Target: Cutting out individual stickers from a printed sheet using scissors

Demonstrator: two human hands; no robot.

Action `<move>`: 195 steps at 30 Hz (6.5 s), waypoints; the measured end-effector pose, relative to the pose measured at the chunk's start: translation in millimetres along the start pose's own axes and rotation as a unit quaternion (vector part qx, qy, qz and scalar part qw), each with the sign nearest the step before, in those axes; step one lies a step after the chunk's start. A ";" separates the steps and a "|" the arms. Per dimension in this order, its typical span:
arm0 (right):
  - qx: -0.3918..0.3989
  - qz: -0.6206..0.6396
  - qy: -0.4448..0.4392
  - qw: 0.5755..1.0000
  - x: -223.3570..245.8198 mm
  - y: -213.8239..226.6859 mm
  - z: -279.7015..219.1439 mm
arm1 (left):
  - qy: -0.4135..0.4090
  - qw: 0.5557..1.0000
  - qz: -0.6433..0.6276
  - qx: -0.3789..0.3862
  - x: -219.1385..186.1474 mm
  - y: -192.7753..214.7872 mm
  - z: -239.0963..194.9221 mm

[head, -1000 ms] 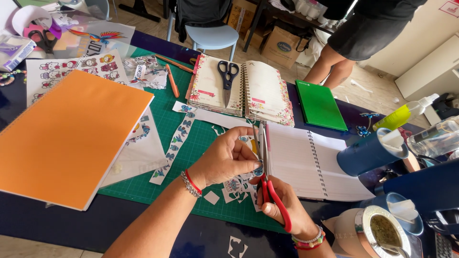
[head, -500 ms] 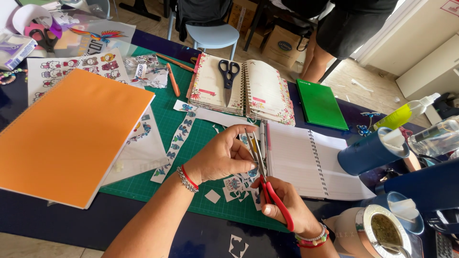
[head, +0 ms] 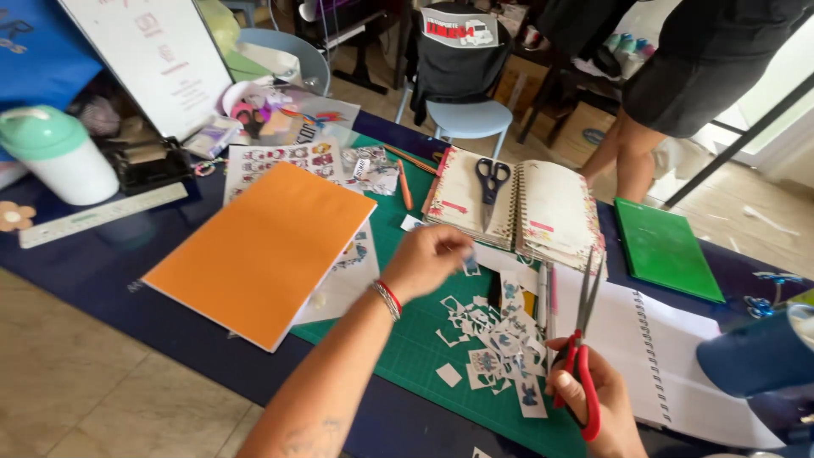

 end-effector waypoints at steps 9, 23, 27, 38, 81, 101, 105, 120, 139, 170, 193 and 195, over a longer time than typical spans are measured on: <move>-0.025 -0.052 -0.052 0.997 -7.2 -8.6 -1.5 | -0.011 0.847 0.508 0.155 6.1 91.4 65.6; 0.000 -0.055 -0.009 0.998 1.5 -12.9 -8.2 | -0.094 0.730 0.632 0.242 64.2 94.0 57.2; -0.002 -0.066 -0.003 0.998 7.2 -11.3 -11.0 | -0.254 0.718 0.617 0.202 86.1 101.0 55.5; -0.092 0.051 0.082 0.991 24.4 -2.0 -9.1 | -0.312 0.853 0.400 0.119 11.8 22.6 -33.0; 0.191 -0.022 0.105 0.976 25.8 -44.5 -31.7 | 0.076 0.939 -0.336 -0.020 2.5 -81.5 -65.7; 0.170 0.011 0.127 0.977 19.7 -44.5 -32.6 | 0.155 0.915 -0.372 -0.006 1.1 -92.8 -82.0; 0.163 0.006 0.118 0.980 20.7 -44.2 -33.1 | 0.174 0.909 -0.380 -0.001 0.8 -94.0 -83.8; 0.134 0.038 0.132 0.981 13.3 -43.1 -29.5 | 0.136 0.919 -0.370 -0.021 4.3 -93.9 -83.5; 0.130 0.035 0.119 0.984 9.8 -39.9 -26.5 | 0.136 0.927 -0.349 -0.026 -0.4 -86.5 -80.0; 0.158 0.031 0.118 0.980 16.6 -39.0 -26.6 | 0.021 0.941 -0.336 -0.023 -15.0 -73.8 -75.0; 0.141 0.027 0.137 0.980 15.4 -37.9 -25.1 | 0.035 0.941 -0.333 0.050 -18.6 -84.6 -88.1; 0.143 0.024 0.148 0.978 17.3 -38.5 -25.1 | 0.049 0.949 -0.307 0.057 -15.9 -86.6 -88.0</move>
Point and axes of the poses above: each hand's wrist, its own z-axis towards the middle knuckle, its own y-axis out of the back of the hand, x = y × z, the point moved 5 cm from there along z, towards the middle knuckle, and after that the axes turned 14 degrees about -x, right-handed, at the moved point
